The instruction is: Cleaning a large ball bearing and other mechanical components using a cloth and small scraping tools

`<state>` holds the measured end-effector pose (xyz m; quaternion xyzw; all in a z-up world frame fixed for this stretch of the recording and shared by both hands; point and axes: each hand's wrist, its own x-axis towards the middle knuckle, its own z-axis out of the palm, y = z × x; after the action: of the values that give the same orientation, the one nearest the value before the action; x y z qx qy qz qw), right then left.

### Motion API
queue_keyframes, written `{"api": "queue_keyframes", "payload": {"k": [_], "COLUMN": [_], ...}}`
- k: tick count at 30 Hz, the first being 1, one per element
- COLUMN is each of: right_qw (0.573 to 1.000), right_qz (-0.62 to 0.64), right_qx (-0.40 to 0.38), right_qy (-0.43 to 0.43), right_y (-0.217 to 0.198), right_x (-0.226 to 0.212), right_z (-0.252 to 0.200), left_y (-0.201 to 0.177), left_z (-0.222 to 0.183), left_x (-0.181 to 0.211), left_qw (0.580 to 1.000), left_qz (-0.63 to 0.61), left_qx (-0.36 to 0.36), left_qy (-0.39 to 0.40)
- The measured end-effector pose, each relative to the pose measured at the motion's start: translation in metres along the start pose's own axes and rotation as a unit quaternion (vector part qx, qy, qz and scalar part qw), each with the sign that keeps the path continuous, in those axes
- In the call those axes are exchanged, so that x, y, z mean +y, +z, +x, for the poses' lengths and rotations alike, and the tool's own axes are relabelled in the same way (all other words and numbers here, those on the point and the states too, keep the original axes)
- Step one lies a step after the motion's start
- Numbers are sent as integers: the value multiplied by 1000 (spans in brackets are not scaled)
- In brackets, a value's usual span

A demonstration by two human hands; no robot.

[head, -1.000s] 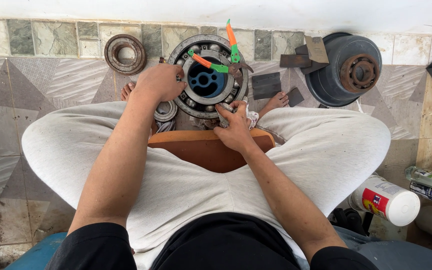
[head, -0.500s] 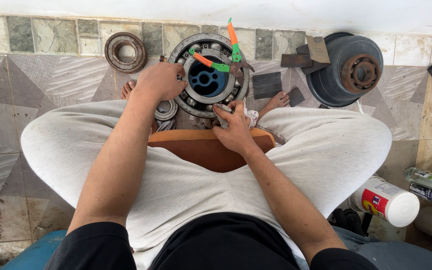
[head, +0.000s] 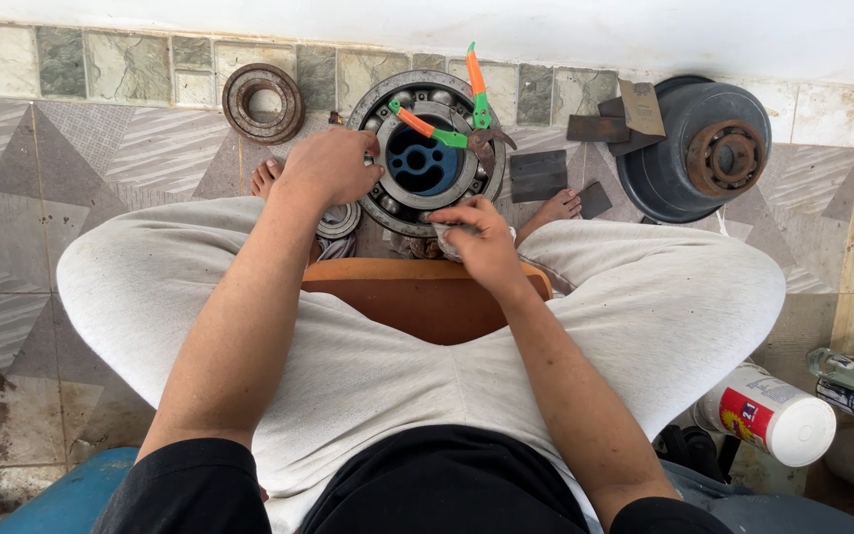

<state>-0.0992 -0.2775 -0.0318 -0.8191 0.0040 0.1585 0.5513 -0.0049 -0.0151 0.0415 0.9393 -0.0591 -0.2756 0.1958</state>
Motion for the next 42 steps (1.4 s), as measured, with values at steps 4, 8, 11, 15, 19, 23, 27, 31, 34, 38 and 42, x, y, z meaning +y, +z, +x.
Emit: {"api": "queue_keyframes", "payload": {"k": [4, 8, 11, 15, 19, 23, 27, 31, 34, 38, 42], "right_qw": [982, 946, 931, 929, 951, 974, 976, 969, 978, 994, 941], "right_qz": [173, 304, 346, 353, 282, 125, 112, 190, 181, -65, -337], "right_qx": [45, 94, 101, 89, 95, 68, 26, 33, 67, 73, -21], "right_qy": [-57, -66, -65, -62, -80, -179, -183, -155, -80, -44, 21], "right_y": [-19, -27, -26, -23, -32, -35, -29, -38, -54, -64, -45], "right_x": [-14, -2, -5, -29, -47, -54, -59, -39, -34, -23, -35], "right_z": [8, 16, 17, 11, 7, 5, 2, 7, 5, 4, -9], "left_y": [-14, -16, -12, 20, 31, 23, 18, 21, 5, -12, -9], "left_z": [-13, -27, -34, -17, -3, -6, -7, -8, -12, -11, -8], "left_x": [24, 49, 61, 56, 43, 39, 42, 42, 40, 29, 15], "left_qw": [998, 974, 955, 928, 926, 908, 921, 930, 937, 962, 987], "left_qz": [-42, -166, -219, -308, -317, -370, -353, -330, -310, -252, -123], "left_qx": [-38, -132, -166, -129, -87, -63, -60, -52, -66, -11, 50], "left_qy": [16, 81, 116, 165, 184, 184, 153, 156, 145, 101, 93]}}
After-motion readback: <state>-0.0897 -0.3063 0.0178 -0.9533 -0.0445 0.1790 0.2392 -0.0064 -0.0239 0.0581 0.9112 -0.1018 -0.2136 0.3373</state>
